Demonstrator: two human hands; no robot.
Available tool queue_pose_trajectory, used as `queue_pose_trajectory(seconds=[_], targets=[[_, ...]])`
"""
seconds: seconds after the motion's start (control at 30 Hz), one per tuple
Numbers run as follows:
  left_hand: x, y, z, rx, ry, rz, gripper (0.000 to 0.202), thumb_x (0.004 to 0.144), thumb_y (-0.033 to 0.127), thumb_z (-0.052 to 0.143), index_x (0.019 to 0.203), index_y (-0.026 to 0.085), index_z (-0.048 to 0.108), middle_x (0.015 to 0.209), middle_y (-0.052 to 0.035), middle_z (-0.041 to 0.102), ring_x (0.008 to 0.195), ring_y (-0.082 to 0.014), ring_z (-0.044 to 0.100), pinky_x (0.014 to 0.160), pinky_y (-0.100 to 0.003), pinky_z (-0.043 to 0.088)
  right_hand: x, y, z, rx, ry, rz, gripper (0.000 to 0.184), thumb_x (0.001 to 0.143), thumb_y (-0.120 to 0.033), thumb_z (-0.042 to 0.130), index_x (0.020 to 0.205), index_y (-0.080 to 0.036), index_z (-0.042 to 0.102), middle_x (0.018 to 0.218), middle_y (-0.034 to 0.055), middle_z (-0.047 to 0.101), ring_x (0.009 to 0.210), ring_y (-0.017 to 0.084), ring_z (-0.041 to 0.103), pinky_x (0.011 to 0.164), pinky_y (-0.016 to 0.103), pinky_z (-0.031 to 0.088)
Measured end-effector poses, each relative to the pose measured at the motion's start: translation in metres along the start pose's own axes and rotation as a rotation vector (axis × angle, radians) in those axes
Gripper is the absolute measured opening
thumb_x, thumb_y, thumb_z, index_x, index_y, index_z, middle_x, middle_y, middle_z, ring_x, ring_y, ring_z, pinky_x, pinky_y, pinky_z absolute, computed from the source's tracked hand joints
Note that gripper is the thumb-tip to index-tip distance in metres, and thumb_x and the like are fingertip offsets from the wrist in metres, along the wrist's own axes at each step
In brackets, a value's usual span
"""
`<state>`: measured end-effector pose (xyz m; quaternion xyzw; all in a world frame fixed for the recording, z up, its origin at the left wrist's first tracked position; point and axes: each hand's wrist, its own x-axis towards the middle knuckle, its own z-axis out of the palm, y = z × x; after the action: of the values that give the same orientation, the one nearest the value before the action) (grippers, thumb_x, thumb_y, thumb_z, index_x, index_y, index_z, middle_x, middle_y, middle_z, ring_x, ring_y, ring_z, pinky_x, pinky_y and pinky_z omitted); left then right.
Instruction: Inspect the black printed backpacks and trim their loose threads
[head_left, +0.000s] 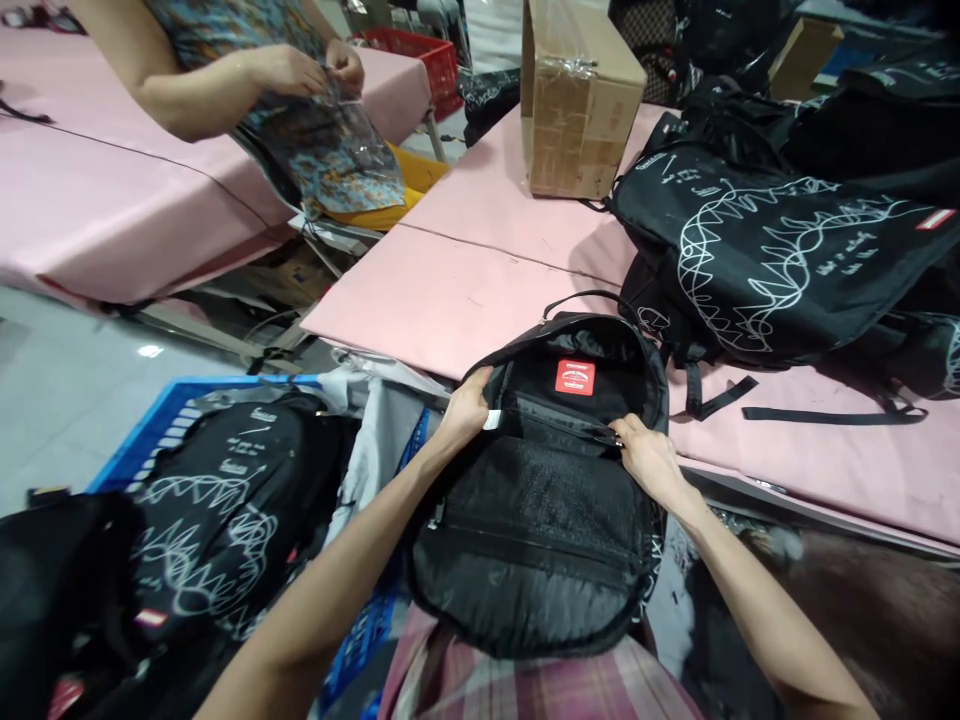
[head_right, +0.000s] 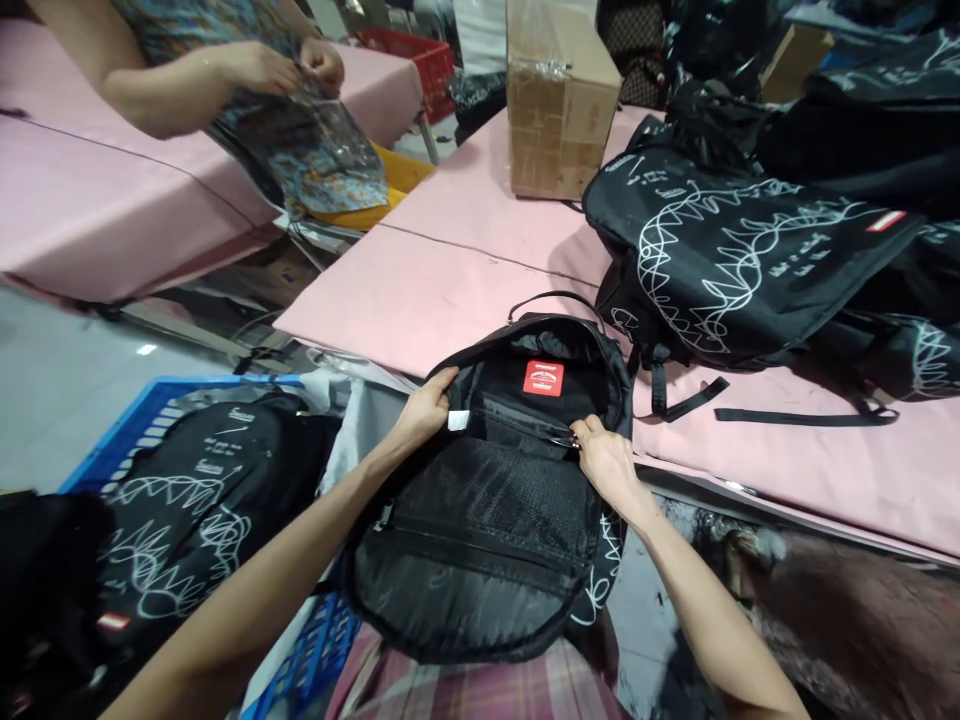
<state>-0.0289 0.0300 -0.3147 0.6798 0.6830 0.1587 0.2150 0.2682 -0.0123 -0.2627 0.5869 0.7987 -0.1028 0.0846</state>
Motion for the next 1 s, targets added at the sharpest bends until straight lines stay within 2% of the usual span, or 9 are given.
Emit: queue_pose_trajectory(seconds=[0.1,0.23,0.33,0.4,0.57,0.63,0.8,0.93,1.0], targets=[[-0.005,0.003,0.001,0.149,-0.123,0.017,0.049,0.077,0.008,0.035,0.124,0.011,0.052,0.126,-0.0109,0.056,0.118,-0.0198,0.052,0.102,-0.029,0.039,-0.004,0.002,0.004,-0.017,0.005,0.002,0.032,0.085,-0.01,0.036,0.107,-0.023,0.055,0.1,0.0039,0.058,0.063,0.012,0.057,0.048,0.024,0.024],[-0.012,0.006,0.004,0.273,-0.232,0.027,0.041,0.085,0.026,0.039,0.118,0.009,0.056,0.1,-0.0165,0.067,0.099,-0.0263,0.062,0.089,-0.037,0.047,-0.009,0.008,0.011,-0.032,0.022,0.011,0.033,0.084,-0.01,0.037,0.108,-0.026,0.055,0.1,0.0021,0.058,0.063,0.012,0.058,0.046,0.025,0.024],[-0.017,0.008,0.006,0.332,-0.307,0.045,0.032,0.085,0.028,0.043,0.094,0.011,0.067,0.086,-0.0142,0.07,0.093,-0.0241,0.064,0.093,-0.034,0.043,-0.013,0.013,0.016,-0.022,0.028,0.026,0.034,0.084,-0.01,0.037,0.107,-0.026,0.056,0.1,0.0014,0.059,0.062,0.012,0.058,0.046,0.025,0.025],[-0.022,0.008,0.008,0.335,-0.29,0.017,0.031,0.085,0.025,0.041,0.09,0.011,0.068,0.085,-0.0142,0.07,0.094,-0.0236,0.064,0.097,-0.034,0.039,-0.017,0.016,0.019,-0.015,0.03,0.028,0.035,0.083,-0.01,0.038,0.108,-0.026,0.056,0.1,0.0011,0.059,0.062,0.012,0.058,0.046,0.025,0.026],[-0.03,0.008,0.014,0.343,-0.156,-0.028,0.045,0.084,0.011,0.034,0.126,0.007,0.048,0.112,-0.0168,0.063,0.108,-0.0225,0.057,0.097,-0.034,0.038,-0.031,0.024,0.028,-0.007,0.019,0.057,0.037,0.082,-0.01,0.04,0.109,-0.028,0.057,0.1,-0.0003,0.059,0.06,0.011,0.057,0.047,0.023,0.029],[-0.028,0.008,0.017,0.344,-0.141,0.015,0.044,0.082,0.01,0.036,0.124,0.01,0.051,0.112,-0.0142,0.063,0.107,-0.021,0.057,0.097,-0.032,0.038,-0.034,0.027,0.031,-0.002,0.013,0.068,0.036,0.082,-0.011,0.041,0.11,-0.028,0.057,0.1,-0.0003,0.058,0.06,0.01,0.056,0.047,0.023,0.031],[-0.026,0.007,0.018,0.335,-0.195,0.089,0.033,0.078,0.009,0.04,0.091,0.015,0.069,0.089,-0.009,0.069,0.091,-0.0182,0.062,0.098,-0.031,0.036,-0.034,0.033,0.034,0.041,0.009,0.047,0.033,0.084,-0.012,0.041,0.109,-0.027,0.057,0.099,-0.0001,0.059,0.06,0.01,0.056,0.049,0.022,0.033],[-0.039,0.01,0.013,0.228,-0.189,0.262,0.048,0.079,0.004,0.035,0.108,0.027,0.065,0.102,0.0012,0.067,0.094,-0.0123,0.06,0.104,-0.033,0.028,-0.032,0.038,0.034,0.092,0.034,0.039,0.034,0.082,-0.011,0.041,0.108,-0.025,0.057,0.098,0.0,0.059,0.064,0.011,0.058,0.05,0.022,0.035],[-0.045,0.013,0.014,0.256,-0.184,0.329,0.048,0.081,0.006,0.034,0.114,0.028,0.062,0.104,0.0009,0.067,0.09,-0.0133,0.06,0.107,-0.037,0.024,-0.031,0.04,0.035,0.112,0.036,0.033,0.034,0.082,-0.01,0.04,0.106,-0.025,0.057,0.099,0.0001,0.059,0.066,0.011,0.058,0.051,0.022,0.036]])
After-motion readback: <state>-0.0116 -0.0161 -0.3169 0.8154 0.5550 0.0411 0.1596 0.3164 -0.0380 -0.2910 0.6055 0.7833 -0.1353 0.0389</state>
